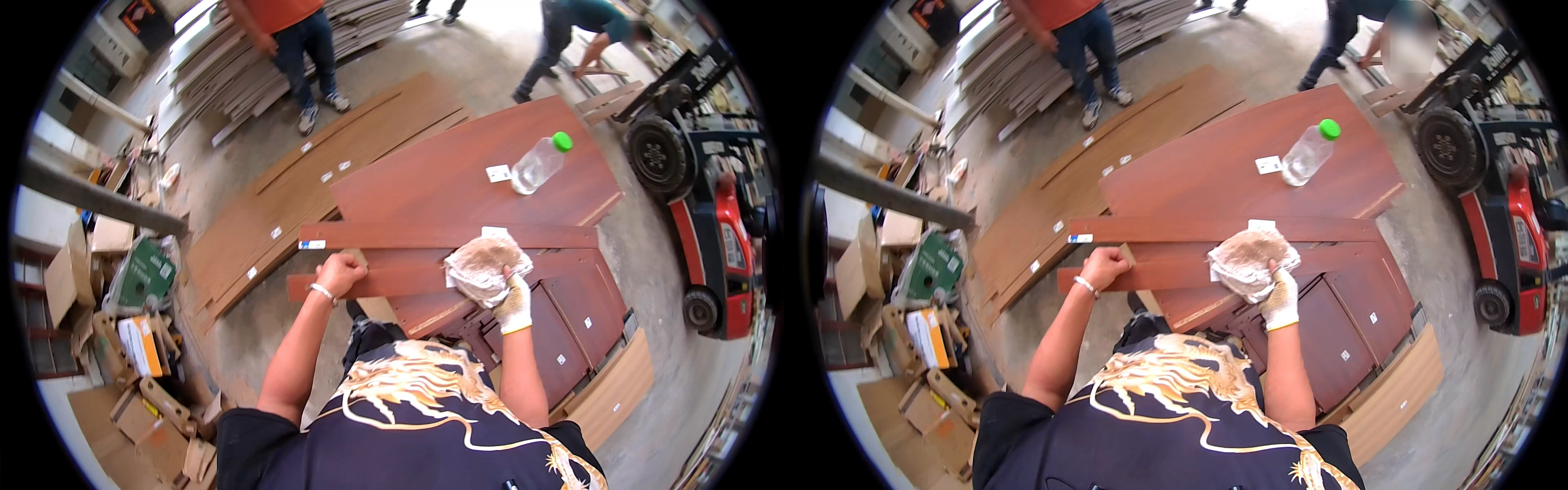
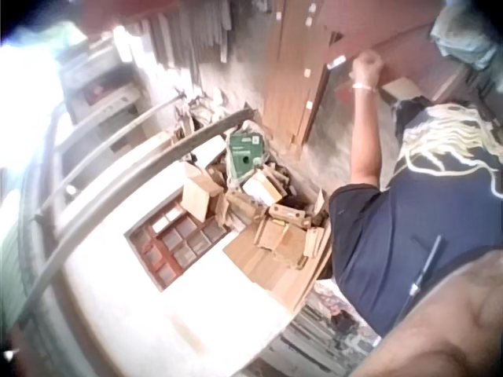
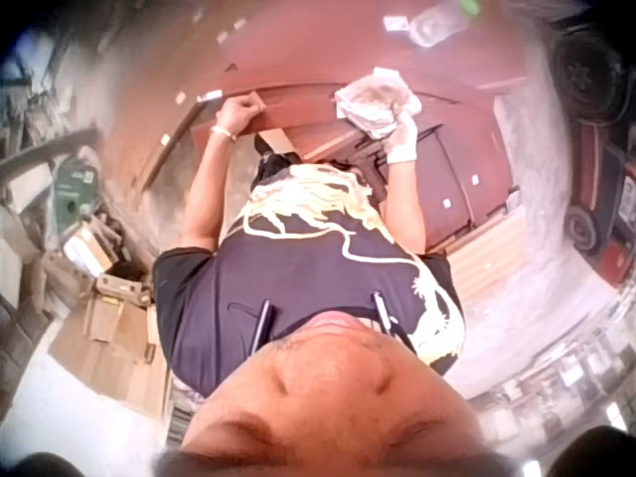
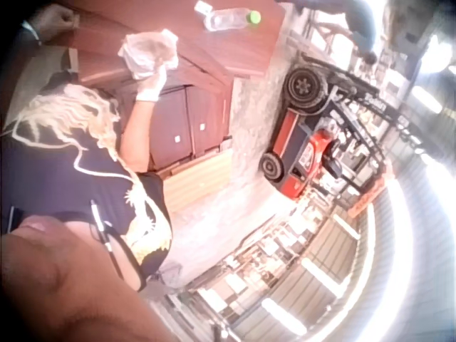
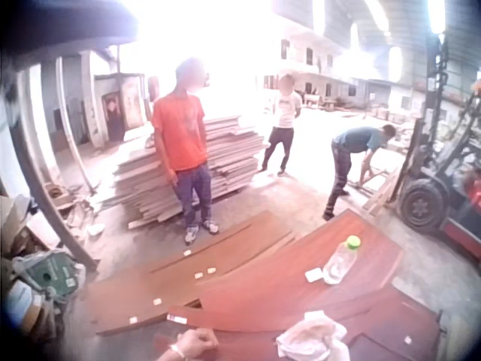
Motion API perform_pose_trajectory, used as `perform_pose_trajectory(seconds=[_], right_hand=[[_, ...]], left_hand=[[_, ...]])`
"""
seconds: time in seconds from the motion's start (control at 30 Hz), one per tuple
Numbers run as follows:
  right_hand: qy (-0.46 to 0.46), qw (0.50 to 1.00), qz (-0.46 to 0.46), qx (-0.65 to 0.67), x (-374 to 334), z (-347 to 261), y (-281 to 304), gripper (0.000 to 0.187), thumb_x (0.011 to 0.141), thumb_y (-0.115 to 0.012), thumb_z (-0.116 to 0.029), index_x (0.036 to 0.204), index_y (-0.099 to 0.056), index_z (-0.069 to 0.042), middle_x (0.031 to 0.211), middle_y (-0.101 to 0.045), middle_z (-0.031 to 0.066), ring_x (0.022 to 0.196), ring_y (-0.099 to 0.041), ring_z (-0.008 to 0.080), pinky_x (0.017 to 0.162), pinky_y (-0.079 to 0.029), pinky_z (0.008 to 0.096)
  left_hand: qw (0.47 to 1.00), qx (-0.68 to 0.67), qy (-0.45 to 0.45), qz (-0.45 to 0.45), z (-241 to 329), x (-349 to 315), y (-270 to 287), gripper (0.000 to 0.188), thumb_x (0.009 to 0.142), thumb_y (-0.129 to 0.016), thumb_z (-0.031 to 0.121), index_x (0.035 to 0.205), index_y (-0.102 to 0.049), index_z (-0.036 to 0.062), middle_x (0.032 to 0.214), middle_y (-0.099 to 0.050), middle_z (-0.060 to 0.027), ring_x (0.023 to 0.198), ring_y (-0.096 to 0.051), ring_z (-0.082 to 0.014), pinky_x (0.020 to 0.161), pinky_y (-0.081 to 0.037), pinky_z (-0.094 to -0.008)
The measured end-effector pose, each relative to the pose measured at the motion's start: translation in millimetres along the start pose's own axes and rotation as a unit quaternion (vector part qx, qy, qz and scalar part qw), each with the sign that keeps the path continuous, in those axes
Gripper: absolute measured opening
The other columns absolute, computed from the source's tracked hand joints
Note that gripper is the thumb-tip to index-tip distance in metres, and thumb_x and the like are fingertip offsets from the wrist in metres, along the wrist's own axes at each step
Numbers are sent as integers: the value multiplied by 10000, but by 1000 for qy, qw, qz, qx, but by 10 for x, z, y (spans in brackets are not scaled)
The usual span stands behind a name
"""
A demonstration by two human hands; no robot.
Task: The person wipes the surface of reddish-brown wood panels with a cloth, occasionally using liquid from a bottle. They also scrape edges with a small tool and stack the panels.
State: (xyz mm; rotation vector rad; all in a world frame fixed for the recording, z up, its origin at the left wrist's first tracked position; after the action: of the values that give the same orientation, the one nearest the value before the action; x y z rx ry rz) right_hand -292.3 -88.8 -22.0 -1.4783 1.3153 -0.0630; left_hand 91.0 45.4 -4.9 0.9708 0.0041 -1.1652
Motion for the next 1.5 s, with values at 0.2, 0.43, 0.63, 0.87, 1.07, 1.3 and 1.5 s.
perform_pose_trajectory(seconds=[0.2, 0.43, 0.63, 0.87, 1.07, 1.3, 1.5], right_hand=[[26, 999, 19, 2, 68, 13, 31, 450, 1019, -649, -142, 1445, -546, -37, 1366, -642, 184, 1233, -649, 399, 1048, -552, 599], [17, 1000, 17, 15, 36, 27, -5, 459, 1019, -654, -150, 1450, -544, -36, 1384, -645, 187, 1256, -645, 385, 1070, -546, 557], [5, 999, 10, 32, 44, 50, -12, 454, 1005, -670, -129, 1435, -554, -42, 1361, -658, 183, 1235, -657, 389, 1048, -557, 581], [19, 999, 2, 43, 37, 41, -1, 429, 1013, -660, -138, 1421, -557, -52, 1339, -662, 186, 1214, -663, 390, 1039, -559, 594], [21, 994, -44, 101, -143, 2, 12, 511, 1022, -656, -204, 1476, -503, -25, 1409, -625, 208, 1269, -635, 407, 1075, -533, 609], [203, 963, -87, 152, -747, -388, 159, 712, 923, -790, -284, 1517, -475, -48, 1475, -583, 190, 1345, -571, 419, 1136, -476, 609], [260, 950, -87, 149, -951, -725, 401, 719, 894, -805, -182, 1519, -475, -52, 1481, -580, 189, 1354, -562, 425, 1159, -451, 610]], left_hand=[[1000, -16, 6, -7, -72, 30, -14, 231, 791, -776, 341, 836, -778, 115, 788, -755, -82, 845, -710, -255, 997, -413, -490], [999, -27, 17, -10, -43, 48, 23, 190, 805, -794, 278, 823, -782, 89, 752, -749, -79, 766, -698, -199, 929, -486, -406], [999, -39, 3, 2, -150, 87, -18, 171, 799, -796, 254, 819, -782, 85, 730, -737, -77, 749, -696, -189, 879, -528, -366], [998, -12, -14, 60, -54, 33, -39, 133, 788, -762, 220, 816, -784, 92, 746, -744, -105, 745, -712, -271, 828, -536, -410], [925, 118, -244, 266, 265, -154, -93, 185, 867, -653, 145, 712, -610, 55, 705, -630, -146, 786, -631, -373, 761, -455, -519], [918, 93, -318, 220, 1396, 12, -358, 178, 968, -613, 124, 813, -596, 38, 818, -634, -191, 827, -612, -410, 768, -484, -522], [887, -76, -450, 67, 2692, 826, -1052, 914, 874, -742, 28, 1651, -262, 46, 1566, -494, -240, 1407, -526, -370, 1180, -426, -431]])
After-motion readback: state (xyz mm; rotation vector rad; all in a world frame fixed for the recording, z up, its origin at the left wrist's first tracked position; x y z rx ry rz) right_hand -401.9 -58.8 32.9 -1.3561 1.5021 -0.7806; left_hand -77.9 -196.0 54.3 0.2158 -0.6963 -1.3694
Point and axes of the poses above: each hand's wrist, its own x-axis towards the middle knuckle, its own y-axis out of the back of the hand, z = x × y, the point moved 3 cm from there along x, towards the middle knuckle
